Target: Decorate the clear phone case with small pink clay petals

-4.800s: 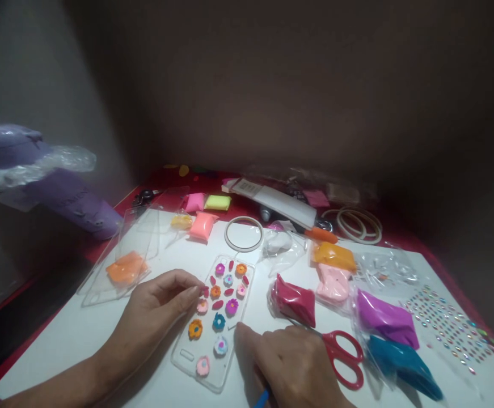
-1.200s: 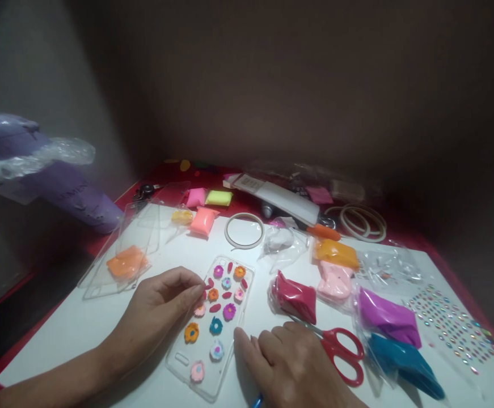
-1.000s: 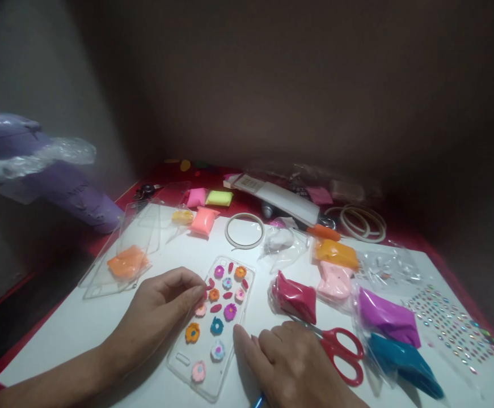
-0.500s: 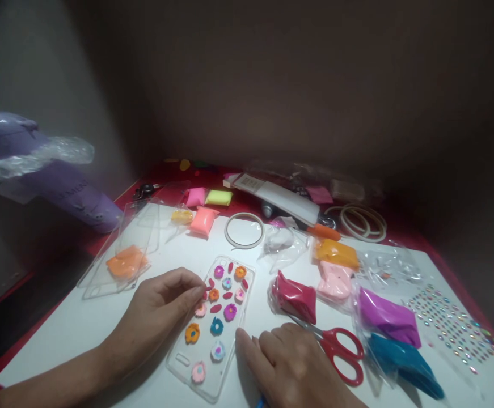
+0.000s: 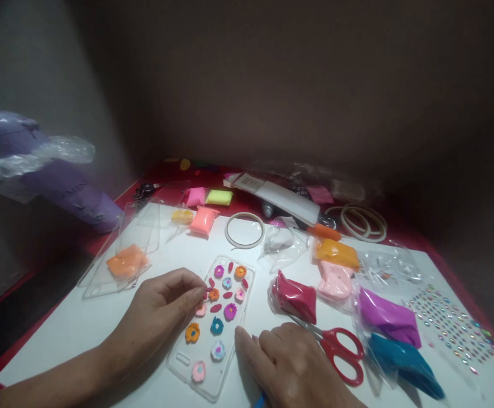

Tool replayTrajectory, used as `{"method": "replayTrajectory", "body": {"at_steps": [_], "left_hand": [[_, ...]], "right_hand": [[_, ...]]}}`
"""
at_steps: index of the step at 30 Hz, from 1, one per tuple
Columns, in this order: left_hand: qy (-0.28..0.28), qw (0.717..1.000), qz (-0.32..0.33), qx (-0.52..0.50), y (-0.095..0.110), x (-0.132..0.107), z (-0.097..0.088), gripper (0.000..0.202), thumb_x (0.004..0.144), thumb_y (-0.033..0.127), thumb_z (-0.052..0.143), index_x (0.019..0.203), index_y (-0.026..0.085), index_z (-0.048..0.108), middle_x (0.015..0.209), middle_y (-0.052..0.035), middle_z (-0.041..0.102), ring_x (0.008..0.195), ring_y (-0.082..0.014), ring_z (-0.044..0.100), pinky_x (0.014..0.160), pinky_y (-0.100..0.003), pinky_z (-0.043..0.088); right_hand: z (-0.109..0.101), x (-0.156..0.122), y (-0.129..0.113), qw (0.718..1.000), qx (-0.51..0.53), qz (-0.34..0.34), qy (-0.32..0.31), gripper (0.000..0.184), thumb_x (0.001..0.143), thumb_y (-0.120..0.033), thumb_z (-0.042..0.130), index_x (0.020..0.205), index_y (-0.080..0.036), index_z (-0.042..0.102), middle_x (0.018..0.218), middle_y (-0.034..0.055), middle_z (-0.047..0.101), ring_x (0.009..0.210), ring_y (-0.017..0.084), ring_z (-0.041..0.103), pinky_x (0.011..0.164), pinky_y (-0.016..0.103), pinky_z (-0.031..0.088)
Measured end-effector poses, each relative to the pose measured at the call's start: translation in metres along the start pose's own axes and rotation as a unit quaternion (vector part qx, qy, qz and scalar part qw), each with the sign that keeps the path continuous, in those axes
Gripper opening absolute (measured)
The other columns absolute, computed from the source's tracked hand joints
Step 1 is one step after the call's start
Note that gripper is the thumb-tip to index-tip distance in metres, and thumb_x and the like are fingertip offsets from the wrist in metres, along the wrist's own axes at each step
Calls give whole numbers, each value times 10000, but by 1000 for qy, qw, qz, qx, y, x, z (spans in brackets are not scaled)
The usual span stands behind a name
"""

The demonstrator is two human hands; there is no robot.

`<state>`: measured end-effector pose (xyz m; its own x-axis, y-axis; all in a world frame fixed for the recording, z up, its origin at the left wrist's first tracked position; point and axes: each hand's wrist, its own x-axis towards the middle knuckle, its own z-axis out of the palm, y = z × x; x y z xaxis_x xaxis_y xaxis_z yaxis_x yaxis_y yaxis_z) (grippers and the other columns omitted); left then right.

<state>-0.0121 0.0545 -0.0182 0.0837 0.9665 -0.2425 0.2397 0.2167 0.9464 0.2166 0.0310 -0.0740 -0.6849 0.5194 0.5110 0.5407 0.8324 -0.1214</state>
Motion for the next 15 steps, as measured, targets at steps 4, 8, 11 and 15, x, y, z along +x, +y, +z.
{"method": "replayTrajectory", "body": {"at_steps": [4,8,11,15], "left_hand": [[-1,1000,-1,-3,1,0,0,147,845,281,592,755,168,621,697,3,604,649,-120,526,608,-243,430],[-7,1000,-2,1,1,1,-2,151,842,287,596,753,169,626,697,1,615,664,-126,540,624,-246,441],[-7,1000,-5,-1,0,1,-3,145,844,286,594,762,173,632,700,3,620,672,-127,547,625,-244,447],[-6,1000,-6,-3,-1,1,-3,139,844,281,598,765,173,634,703,2,625,667,-124,551,621,-242,449]], "right_hand": [[0,-2,1,1000,11,-4,-18,336,937,-138,394,1232,-73,542,570,14,565,447,151,482,428,281,282],[-1,-4,3,999,35,-14,-23,330,963,-159,355,1207,-64,556,572,19,560,464,159,493,452,295,303],[-4,-6,2,999,43,-12,-24,333,990,-174,306,1164,-79,573,565,19,554,471,157,494,467,300,304],[-5,-6,1,998,45,-14,-32,390,1026,-256,251,1181,-73,559,575,25,560,483,165,506,479,311,316]]}}
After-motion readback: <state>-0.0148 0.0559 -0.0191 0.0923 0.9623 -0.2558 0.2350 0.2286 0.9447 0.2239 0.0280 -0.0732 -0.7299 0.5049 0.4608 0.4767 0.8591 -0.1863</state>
